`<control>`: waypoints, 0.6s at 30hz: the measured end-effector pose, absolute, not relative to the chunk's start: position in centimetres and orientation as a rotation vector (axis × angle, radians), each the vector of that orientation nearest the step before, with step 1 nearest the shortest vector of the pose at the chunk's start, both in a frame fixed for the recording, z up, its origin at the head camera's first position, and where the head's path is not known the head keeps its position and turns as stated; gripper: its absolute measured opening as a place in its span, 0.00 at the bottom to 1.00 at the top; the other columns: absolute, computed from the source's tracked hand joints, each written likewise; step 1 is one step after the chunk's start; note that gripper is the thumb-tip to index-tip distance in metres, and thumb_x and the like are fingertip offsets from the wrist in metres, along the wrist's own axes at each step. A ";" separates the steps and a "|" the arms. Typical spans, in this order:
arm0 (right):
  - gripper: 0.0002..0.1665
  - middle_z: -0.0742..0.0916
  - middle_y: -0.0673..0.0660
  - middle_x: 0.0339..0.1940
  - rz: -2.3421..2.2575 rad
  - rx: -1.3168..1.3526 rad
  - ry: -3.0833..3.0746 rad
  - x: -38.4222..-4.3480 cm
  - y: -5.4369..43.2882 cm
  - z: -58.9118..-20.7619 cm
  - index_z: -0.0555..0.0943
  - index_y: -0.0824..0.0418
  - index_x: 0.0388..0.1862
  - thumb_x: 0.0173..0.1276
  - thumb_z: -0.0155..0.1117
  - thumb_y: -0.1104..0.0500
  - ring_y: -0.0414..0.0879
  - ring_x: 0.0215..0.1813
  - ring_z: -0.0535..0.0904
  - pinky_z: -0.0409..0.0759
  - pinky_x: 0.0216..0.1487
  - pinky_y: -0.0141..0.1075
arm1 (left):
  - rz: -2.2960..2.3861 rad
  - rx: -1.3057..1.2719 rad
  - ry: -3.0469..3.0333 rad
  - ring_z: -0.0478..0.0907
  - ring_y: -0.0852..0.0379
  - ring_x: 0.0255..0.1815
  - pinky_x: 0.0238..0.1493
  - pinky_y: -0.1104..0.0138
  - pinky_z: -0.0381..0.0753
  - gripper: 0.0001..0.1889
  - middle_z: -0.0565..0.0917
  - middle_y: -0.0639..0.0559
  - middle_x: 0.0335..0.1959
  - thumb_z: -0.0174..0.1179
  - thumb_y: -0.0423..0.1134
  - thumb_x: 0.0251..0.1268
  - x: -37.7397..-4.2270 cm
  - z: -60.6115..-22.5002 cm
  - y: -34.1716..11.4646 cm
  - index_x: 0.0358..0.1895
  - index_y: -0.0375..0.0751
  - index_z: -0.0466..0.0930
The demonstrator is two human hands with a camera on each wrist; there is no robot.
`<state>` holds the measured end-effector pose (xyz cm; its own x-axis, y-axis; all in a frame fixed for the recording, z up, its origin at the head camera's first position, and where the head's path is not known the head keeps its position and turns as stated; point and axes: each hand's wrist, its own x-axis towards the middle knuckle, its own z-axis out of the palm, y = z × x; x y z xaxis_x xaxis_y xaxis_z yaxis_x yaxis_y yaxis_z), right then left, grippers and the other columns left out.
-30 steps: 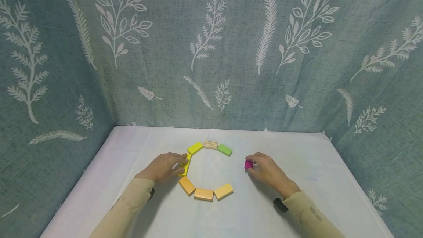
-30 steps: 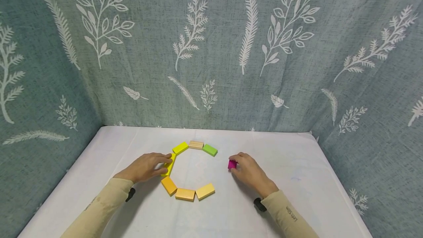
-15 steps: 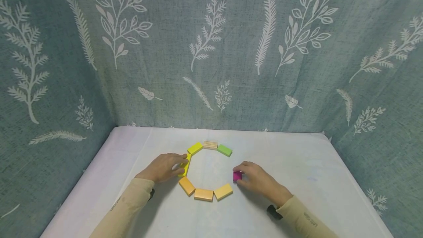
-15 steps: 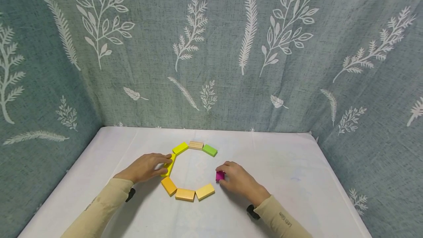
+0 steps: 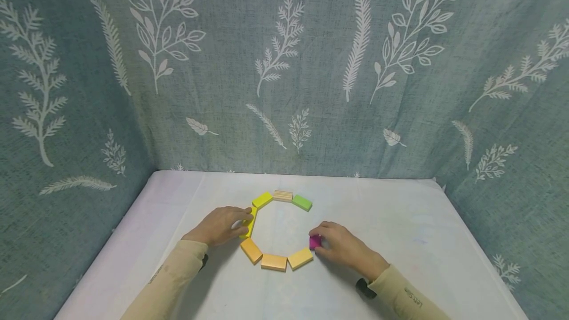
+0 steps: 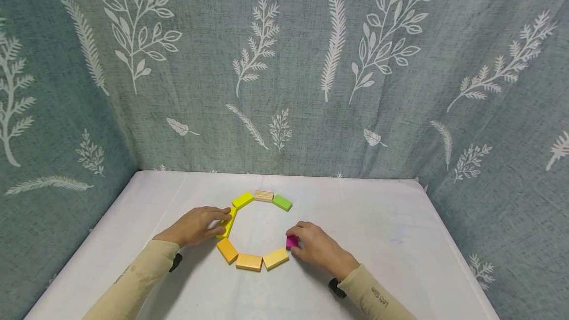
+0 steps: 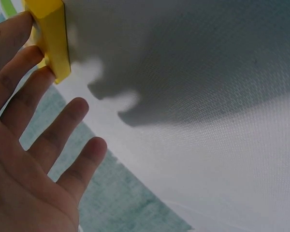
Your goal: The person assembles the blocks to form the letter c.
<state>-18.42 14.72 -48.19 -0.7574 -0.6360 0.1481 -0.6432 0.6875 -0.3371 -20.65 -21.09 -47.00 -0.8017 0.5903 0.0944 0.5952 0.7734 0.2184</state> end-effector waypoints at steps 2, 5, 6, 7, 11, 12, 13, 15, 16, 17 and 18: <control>0.20 0.86 0.49 0.45 0.579 1.081 -2.897 -18.4 14.7 -48.2 0.86 0.59 0.52 0.61 0.78 0.57 0.44 0.50 0.83 0.85 0.55 0.41 | -0.376 -0.981 -2.941 0.80 0.44 0.61 0.62 0.48 0.80 0.17 0.80 0.45 0.65 0.67 0.42 0.68 -20.7 -47.0 -21.1 0.57 0.42 0.85; 0.21 0.85 0.49 0.46 0.575 1.076 -2.932 -18.2 14.7 -48.1 0.86 0.59 0.54 0.62 0.77 0.56 0.43 0.50 0.82 0.85 0.55 0.41 | -0.386 -0.977 -2.951 0.80 0.44 0.61 0.62 0.48 0.79 0.17 0.80 0.45 0.65 0.67 0.41 0.68 -20.6 -46.9 -21.0 0.57 0.42 0.85; 0.22 0.85 0.49 0.47 0.574 1.074 -2.941 -18.1 14.8 -48.1 0.85 0.58 0.55 0.62 0.77 0.55 0.43 0.50 0.82 0.85 0.55 0.41 | -0.389 -0.972 -2.958 0.80 0.44 0.62 0.62 0.48 0.79 0.17 0.80 0.45 0.65 0.67 0.41 0.68 -20.6 -46.9 -20.9 0.58 0.42 0.85; 0.23 0.85 0.49 0.49 0.568 1.066 -2.945 -18.1 15.0 -48.0 0.85 0.58 0.56 0.63 0.76 0.54 0.43 0.52 0.82 0.85 0.56 0.42 | -0.388 -0.967 -2.964 0.79 0.44 0.62 0.62 0.48 0.79 0.17 0.80 0.45 0.66 0.67 0.41 0.68 -20.5 -46.8 -20.9 0.58 0.42 0.84; 0.26 0.82 0.52 0.59 0.581 0.986 -2.890 -18.1 16.1 -47.4 0.81 0.56 0.62 0.68 0.72 0.49 0.48 0.61 0.79 0.81 0.62 0.47 | -0.369 -0.954 -2.975 0.79 0.44 0.63 0.62 0.48 0.79 0.17 0.79 0.45 0.66 0.68 0.41 0.68 -20.5 -46.8 -20.9 0.57 0.42 0.84; 0.26 0.81 0.53 0.62 0.589 0.950 -2.855 -18.2 16.6 -47.2 0.80 0.56 0.63 0.70 0.70 0.48 0.49 0.64 0.78 0.80 0.64 0.49 | -0.365 -0.952 -2.971 0.78 0.44 0.63 0.63 0.48 0.79 0.17 0.79 0.44 0.67 0.68 0.41 0.68 -20.4 -46.9 -20.9 0.57 0.42 0.84; 0.26 0.80 0.55 0.64 0.602 0.909 -2.815 -18.4 17.0 -47.0 0.80 0.56 0.64 0.71 0.69 0.48 0.52 0.66 0.76 0.79 0.65 0.51 | -0.359 -0.953 -2.962 0.78 0.43 0.64 0.63 0.48 0.79 0.17 0.78 0.44 0.67 0.68 0.41 0.68 -20.4 -46.9 -20.9 0.57 0.42 0.84; 0.27 0.77 0.58 0.69 0.630 0.818 -2.745 -18.7 18.0 -46.6 0.78 0.57 0.66 0.73 0.67 0.48 0.55 0.69 0.73 0.76 0.67 0.54 | -0.365 -0.946 -2.942 0.79 0.43 0.63 0.62 0.49 0.80 0.17 0.77 0.42 0.68 0.68 0.41 0.68 -20.4 -47.1 -20.9 0.57 0.42 0.84; 0.28 0.76 0.59 0.70 0.637 0.773 -2.714 -18.9 18.5 -46.4 0.77 0.57 0.67 0.74 0.66 0.47 0.57 0.71 0.71 0.75 0.68 0.55 | -0.380 -0.930 -2.933 0.79 0.43 0.63 0.62 0.48 0.80 0.17 0.76 0.42 0.69 0.68 0.41 0.68 -20.3 -47.2 -20.9 0.58 0.42 0.83; 0.28 0.74 0.61 0.72 0.648 0.736 -2.683 -19.1 19.0 -46.3 0.77 0.58 0.68 0.74 0.65 0.48 0.59 0.72 0.70 0.73 0.69 0.57 | -0.401 -0.909 -2.916 0.79 0.42 0.62 0.62 0.48 0.80 0.18 0.75 0.42 0.70 0.67 0.41 0.69 -20.4 -47.2 -21.0 0.59 0.42 0.83; 0.29 0.72 0.63 0.74 0.655 0.705 -2.657 -19.4 19.5 -46.1 0.76 0.59 0.69 0.75 0.65 0.48 0.61 0.73 0.67 0.71 0.70 0.59 | -0.418 -0.880 -2.890 0.79 0.41 0.62 0.62 0.47 0.79 0.18 0.75 0.41 0.70 0.66 0.41 0.70 -20.4 -47.2 -21.0 0.61 0.41 0.82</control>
<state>-19.37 19.50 -46.09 -0.8290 -0.3857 0.4049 -0.5297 0.7737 -0.3476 -20.39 -20.99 -47.19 -0.8295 0.5332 0.1661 0.5584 0.7963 0.2325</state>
